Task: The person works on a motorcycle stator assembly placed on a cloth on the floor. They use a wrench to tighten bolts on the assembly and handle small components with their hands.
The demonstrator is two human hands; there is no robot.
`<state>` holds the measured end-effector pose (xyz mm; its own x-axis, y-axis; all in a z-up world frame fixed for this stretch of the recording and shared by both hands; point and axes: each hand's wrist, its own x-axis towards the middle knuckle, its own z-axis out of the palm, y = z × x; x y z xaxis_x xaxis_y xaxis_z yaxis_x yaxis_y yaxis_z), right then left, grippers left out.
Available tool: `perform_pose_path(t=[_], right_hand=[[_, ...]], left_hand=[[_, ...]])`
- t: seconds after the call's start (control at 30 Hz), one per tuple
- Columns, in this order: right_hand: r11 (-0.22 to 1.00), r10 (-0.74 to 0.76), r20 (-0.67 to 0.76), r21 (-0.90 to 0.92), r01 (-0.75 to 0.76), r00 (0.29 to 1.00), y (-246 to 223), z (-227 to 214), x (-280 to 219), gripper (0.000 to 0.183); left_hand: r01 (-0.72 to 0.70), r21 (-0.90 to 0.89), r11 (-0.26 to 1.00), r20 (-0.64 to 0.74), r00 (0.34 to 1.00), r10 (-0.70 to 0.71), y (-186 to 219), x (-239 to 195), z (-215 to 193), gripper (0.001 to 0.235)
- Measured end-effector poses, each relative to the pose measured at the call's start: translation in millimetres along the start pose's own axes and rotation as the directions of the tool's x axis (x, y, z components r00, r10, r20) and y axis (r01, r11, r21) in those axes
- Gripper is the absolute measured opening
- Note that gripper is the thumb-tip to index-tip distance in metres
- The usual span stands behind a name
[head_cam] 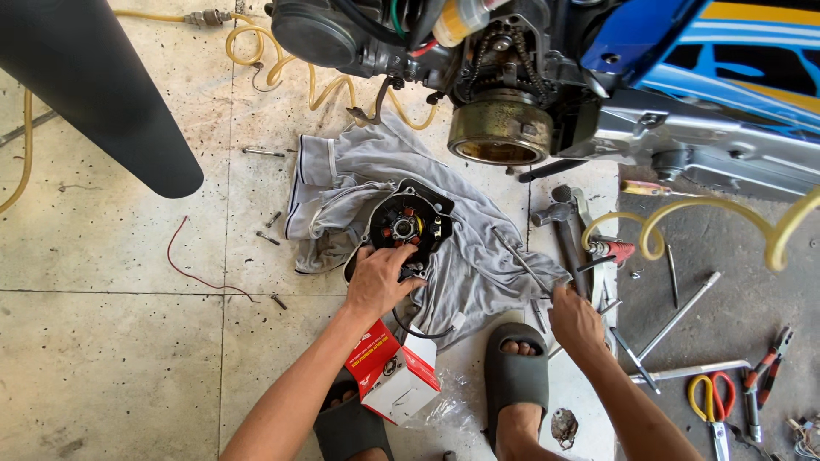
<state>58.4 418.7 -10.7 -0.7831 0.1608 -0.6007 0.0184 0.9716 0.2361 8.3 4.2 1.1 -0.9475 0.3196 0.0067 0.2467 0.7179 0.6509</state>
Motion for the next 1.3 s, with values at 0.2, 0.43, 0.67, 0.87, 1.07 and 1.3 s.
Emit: perform_pose_path(t=[0.2, 0.43, 0.67, 0.87, 1.07, 1.3], right_hand=[[0.960, -0.222, -0.109, 0.152, 0.237, 0.969, 23, -23, -23, 0.009], [0.459, -0.449, 0.193, 0.887, 0.039, 0.872, 34, -133, -89, 0.036], [0.405, -0.482, -0.370, 0.710, 0.576, 0.794, -17, -191, -135, 0.026], [0.225, -0.478, -0.736, 0.425, 0.877, 0.480, -79, -239, -155, 0.021], [0.171, -0.300, -0.854, 0.391, 0.904, 0.426, -130, -244, -134, 0.010], [0.113, -0.321, -0.862, 0.376, 0.920, 0.392, -154, -242, -121, 0.008]], left_hand=[[-0.036, 0.051, 0.998, 0.081, 0.996, 0.031, -11, -5, 16, 0.043], [0.027, -0.033, 0.999, 0.104, 0.994, -0.024, 0, 0, 8, 0.032], [0.037, -0.074, 0.997, 0.143, 0.989, -0.026, -2, 1, 7, 0.030], [0.023, -0.028, 0.999, 0.149, 0.989, -0.019, -1, 2, 7, 0.032], [0.010, 0.003, 1.000, 0.181, 0.983, -0.011, 2, -1, -2, 0.028], [0.009, 0.016, 1.000, 0.191, 0.981, -0.012, -2, -1, 1, 0.028]])
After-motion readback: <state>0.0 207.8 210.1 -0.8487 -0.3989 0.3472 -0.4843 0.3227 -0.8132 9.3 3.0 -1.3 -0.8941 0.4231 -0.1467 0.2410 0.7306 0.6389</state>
